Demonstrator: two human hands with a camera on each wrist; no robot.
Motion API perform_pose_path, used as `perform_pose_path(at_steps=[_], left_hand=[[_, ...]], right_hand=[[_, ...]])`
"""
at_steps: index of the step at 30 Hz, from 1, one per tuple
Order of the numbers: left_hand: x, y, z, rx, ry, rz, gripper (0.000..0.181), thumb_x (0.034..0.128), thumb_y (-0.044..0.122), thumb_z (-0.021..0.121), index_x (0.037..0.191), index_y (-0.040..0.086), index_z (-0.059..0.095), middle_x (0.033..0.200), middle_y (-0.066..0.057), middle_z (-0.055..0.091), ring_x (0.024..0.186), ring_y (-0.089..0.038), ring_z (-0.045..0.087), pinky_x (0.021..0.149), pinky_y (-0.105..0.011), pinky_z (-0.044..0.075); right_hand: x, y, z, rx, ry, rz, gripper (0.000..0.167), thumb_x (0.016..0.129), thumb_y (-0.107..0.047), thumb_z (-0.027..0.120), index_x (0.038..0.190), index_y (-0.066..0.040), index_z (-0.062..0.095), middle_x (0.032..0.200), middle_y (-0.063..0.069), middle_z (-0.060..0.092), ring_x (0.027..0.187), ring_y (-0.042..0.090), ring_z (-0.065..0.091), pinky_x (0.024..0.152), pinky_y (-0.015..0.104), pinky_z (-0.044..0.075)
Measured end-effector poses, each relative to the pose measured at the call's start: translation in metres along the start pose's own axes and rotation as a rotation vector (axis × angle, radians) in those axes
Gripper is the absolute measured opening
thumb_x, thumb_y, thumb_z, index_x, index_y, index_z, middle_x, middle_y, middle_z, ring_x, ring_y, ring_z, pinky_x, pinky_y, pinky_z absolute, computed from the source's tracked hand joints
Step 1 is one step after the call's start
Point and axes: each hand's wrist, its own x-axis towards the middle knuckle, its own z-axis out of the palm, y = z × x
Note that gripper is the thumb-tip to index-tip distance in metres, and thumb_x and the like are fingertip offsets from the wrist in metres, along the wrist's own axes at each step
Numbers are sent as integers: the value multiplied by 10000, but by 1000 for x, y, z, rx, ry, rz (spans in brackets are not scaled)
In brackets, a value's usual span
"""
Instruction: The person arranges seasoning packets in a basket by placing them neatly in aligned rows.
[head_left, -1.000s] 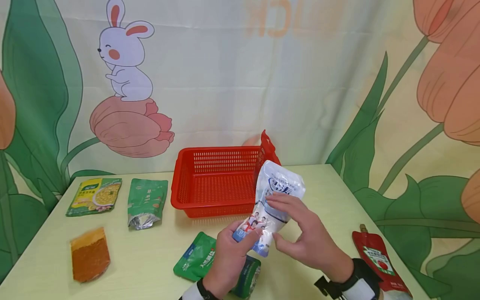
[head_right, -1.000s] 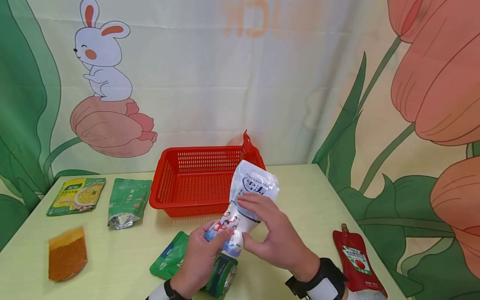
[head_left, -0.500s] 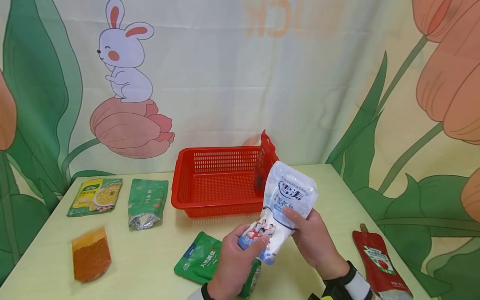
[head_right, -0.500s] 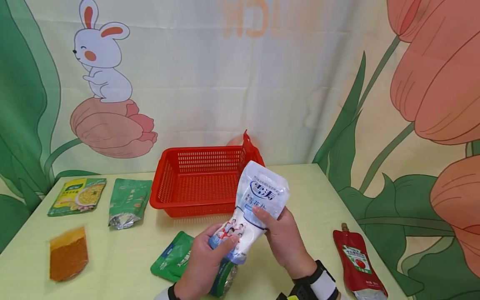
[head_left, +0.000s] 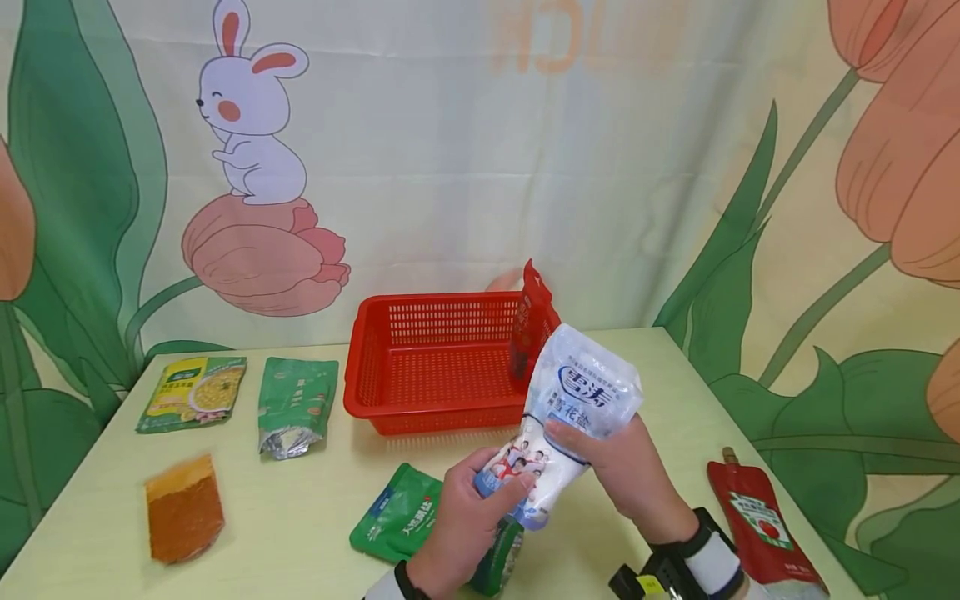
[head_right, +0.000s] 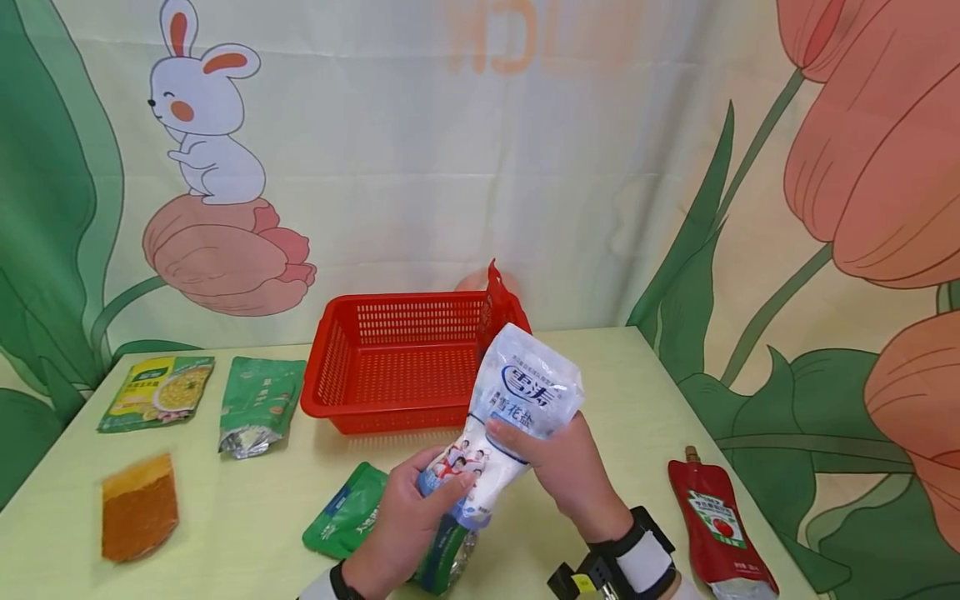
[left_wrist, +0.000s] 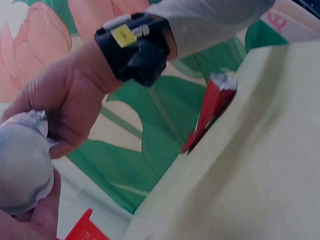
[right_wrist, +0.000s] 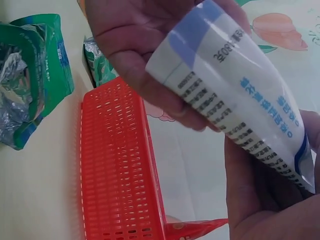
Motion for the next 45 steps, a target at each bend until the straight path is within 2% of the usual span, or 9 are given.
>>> perform_pose_path(at_steps=[5, 9, 15, 22, 24, 28, 35, 41, 45], left_hand=[[12, 3, -17, 74, -76, 19, 403, 958, 248, 728, 1279, 25, 627, 1097, -108, 699, 925, -168, 688, 808, -255, 593], [26, 13, -34, 248, -123, 68, 401, 964, 319, 723, 1281, 91, 629, 1123, -101, 696, 936, -191, 661, 805, -251, 578], [47, 39, -64, 503, -107, 145, 473, 902, 415, 779, 1285, 179, 635, 1120, -28, 698, 968, -205, 657, 808, -277, 590], [75, 63, -102, 1025, -104, 205, 732, 723, 393, 934, 1350, 200, 609, 1218, 39, 704, 1124, -191, 674, 919, -371, 603], [83, 61, -112, 1181, -102, 198, 698, 710, 373, 946, 1310, 180, 645, 1179, 28, 722, 1073, -188, 675, 909, -383, 604], [95, 49, -128, 1398, -111, 189, 468, 766, 325, 914, 1155, 129, 744, 987, -7, 764, 845, -164, 657, 813, -356, 609], [103, 33, -135, 1526, -84, 189, 280, 855, 232, 844, 1121, 160, 796, 919, -13, 777, 754, -156, 627, 761, -338, 599], [106, 29, -130, 1537, -65, 224, 214, 854, 232, 842, 1058, 176, 809, 848, -1, 759, 713, -157, 607, 725, -340, 590], [106, 25, -126, 1533, -70, 228, 203, 858, 237, 838, 1048, 173, 809, 847, -5, 759, 709, -161, 605, 749, -357, 599]], right_hand=[[10, -8, 7, 36, -6, -45, 639, 884, -177, 816, 1419, -156, 468, 1330, 140, 642, 1095, 276, 714, 835, 407, 627], [18, -18, 15, 55, -5, -104, 646, 887, -144, 809, 1428, -174, 456, 1338, 126, 626, 1140, 304, 693, 837, 429, 626], [41, -37, 32, 25, 13, -193, 646, 892, -171, 808, 1434, -187, 456, 1330, 95, 615, 1174, 316, 672, 841, 445, 624], [82, -58, 56, -114, 60, -280, 532, 893, -244, 809, 1352, -134, 564, 1250, 109, 695, 1068, 311, 733, 756, 431, 636], [95, -61, 64, -167, 75, -283, 510, 893, -270, 809, 1326, -113, 591, 1221, 118, 714, 1031, 305, 747, 735, 423, 637], [123, -61, 81, -304, 124, -231, 476, 891, -337, 805, 1259, -89, 634, 1140, 117, 746, 945, 279, 767, 694, 373, 636], [164, -52, 110, -448, 164, -116, 526, 926, -342, 763, 1314, -55, 553, 1148, 158, 732, 948, 308, 767, 709, 384, 636], [187, -44, 121, -498, 206, -50, 671, 945, -295, 723, 1455, -50, 363, 1165, 187, 721, 932, 323, 764, 753, 426, 638], [197, -36, 124, -497, 192, 46, 653, 944, -279, 718, 1451, -40, 384, 1161, 191, 721, 923, 326, 754, 775, 446, 637]])
